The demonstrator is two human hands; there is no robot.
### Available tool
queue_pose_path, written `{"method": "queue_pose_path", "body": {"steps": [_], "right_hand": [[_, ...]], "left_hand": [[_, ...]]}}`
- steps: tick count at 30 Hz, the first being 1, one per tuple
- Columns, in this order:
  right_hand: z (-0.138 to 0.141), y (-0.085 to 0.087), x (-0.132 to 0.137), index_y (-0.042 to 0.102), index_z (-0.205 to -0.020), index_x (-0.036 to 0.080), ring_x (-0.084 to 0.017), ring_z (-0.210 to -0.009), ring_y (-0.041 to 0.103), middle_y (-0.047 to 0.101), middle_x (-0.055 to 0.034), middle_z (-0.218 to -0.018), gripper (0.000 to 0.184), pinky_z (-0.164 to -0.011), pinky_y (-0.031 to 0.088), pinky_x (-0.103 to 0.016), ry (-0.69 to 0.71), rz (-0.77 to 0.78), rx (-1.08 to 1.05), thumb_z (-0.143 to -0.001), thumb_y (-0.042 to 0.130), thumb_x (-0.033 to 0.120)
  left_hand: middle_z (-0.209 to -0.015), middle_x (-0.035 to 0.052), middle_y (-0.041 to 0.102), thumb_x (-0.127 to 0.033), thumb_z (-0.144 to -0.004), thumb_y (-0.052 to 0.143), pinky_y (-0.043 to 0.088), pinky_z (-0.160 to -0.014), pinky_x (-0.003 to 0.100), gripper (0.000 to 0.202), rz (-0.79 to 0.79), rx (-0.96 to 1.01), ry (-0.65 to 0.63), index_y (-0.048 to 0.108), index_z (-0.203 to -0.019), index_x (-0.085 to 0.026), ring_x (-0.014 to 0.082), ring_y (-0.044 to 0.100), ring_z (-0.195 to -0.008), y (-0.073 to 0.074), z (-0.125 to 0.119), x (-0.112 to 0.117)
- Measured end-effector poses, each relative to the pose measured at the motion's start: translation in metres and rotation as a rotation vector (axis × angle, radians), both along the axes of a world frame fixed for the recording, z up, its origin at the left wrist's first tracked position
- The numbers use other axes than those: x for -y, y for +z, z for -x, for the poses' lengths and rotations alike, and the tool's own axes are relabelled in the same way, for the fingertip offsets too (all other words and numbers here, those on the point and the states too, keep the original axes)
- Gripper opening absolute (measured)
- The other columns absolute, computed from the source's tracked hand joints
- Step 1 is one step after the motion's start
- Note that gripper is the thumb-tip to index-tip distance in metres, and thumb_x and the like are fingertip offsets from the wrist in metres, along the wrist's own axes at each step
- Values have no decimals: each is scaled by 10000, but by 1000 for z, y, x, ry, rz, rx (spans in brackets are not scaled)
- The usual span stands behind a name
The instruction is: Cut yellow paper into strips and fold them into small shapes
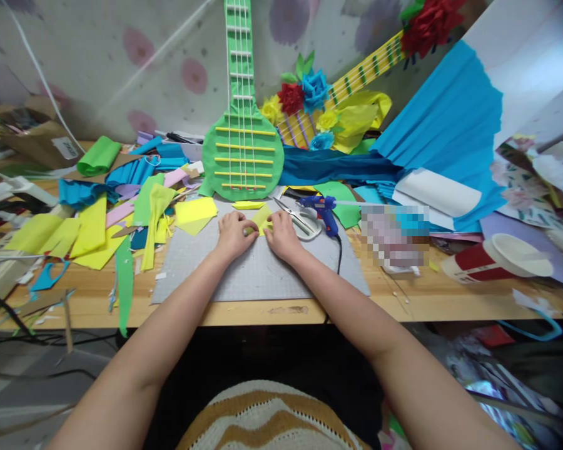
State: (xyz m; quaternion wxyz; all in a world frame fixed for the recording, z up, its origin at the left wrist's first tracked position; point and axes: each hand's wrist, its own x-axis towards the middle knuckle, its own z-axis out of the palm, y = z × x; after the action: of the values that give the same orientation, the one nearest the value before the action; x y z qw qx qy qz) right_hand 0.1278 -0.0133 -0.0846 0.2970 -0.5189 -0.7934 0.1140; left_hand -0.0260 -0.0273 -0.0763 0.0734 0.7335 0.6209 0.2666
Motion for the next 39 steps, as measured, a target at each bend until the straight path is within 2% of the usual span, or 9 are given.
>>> {"method": "queue_pose_path", "body": {"steps": [5, 12, 17, 20, 25, 28, 32, 36, 39], "right_hand": [[2, -1, 1, 507, -996, 136, -264, -1025, 403, 450, -151, -1062, 220, -922, 361, -410, -18, 15, 14, -777, 494, 160], [1, 0, 1, 514, -977, 143, -267, -1007, 414, 458, -146, -1047, 209, -906, 369, -413, -28, 27, 7, -770, 501, 172], [0, 0, 1, 515, -973, 144, -263, -1013, 412, 457, -141, -1041, 202, -913, 369, -397, -35, 27, 9, -774, 506, 181], [0, -1, 0, 517, -968, 155, -262, -1008, 416, 459, -137, -1036, 194, -906, 371, -405, -28, 13, 3, -776, 502, 180], [-2, -3, -3, 525, -971, 159, -252, -1005, 427, 478, -133, -1028, 184, -901, 372, -402, -21, 22, -18, -802, 460, 188], [-4, 0, -3, 536, -953, 168, -235, -1000, 442, 491, -118, -1006, 203, -915, 368, -386, -1, 3, -55, -795, 414, 132], [-7, 7, 2, 566, -899, 184, -217, -1003, 452, 494, -98, -1001, 204, -918, 371, -356, 62, -71, -73, -754, 452, 97], [-9, 9, 5, 615, -809, 197, -205, -972, 454, 521, -74, -953, 171, -878, 384, -332, 159, -99, -10, -762, 478, 106], [-10, 6, 3, 642, -775, 201, -202, -930, 455, 542, -64, -887, 196, -840, 388, -327, 168, -62, 41, -782, 469, 110]], "left_hand": [[-963, 65, 492, -390, -699, 673, 310, -909, 436, 162, -5, 32, 58, 704, -758, -242, 263, 427, -1013, 3, -7, 1], [-980, 62, 502, -361, -683, 699, 301, -911, 446, 127, 38, 42, 37, 703, -755, -256, 269, 427, -1028, 5, -5, -2], [-1001, 45, 533, -276, -705, 672, 299, -926, 454, 125, 110, 52, -15, 716, -818, -301, 258, 453, -1033, 5, 7, -2], [-1007, 38, 552, -196, -710, 624, 319, -930, 445, 219, 125, 80, -66, 709, -878, -308, 240, 482, -1031, 4, 15, -1], [-968, 32, 595, -58, -676, 505, 366, -912, 391, 379, 60, 151, -89, 692, -930, -270, 202, 525, -998, 1, 22, -1], [-945, 37, 617, -115, -709, 526, 364, -896, 392, 292, 37, 105, -103, 693, -906, -252, 207, 538, -975, 3, 22, -3], [-887, 41, 625, -214, -748, 568, 349, -861, 392, 138, -14, -15, -134, 694, -799, -240, 208, 538, -918, 10, 24, 1], [-888, 61, 601, -219, -735, 586, 339, -835, 393, 110, -135, -136, -181, 689, -770, -224, 221, 501, -907, 15, 22, 12], [-905, 71, 593, -193, -722, 587, 344, -814, 389, 104, -150, -188, -208, 684, -750, -219, 229, 485, -920, 15, 15, 19]]}}
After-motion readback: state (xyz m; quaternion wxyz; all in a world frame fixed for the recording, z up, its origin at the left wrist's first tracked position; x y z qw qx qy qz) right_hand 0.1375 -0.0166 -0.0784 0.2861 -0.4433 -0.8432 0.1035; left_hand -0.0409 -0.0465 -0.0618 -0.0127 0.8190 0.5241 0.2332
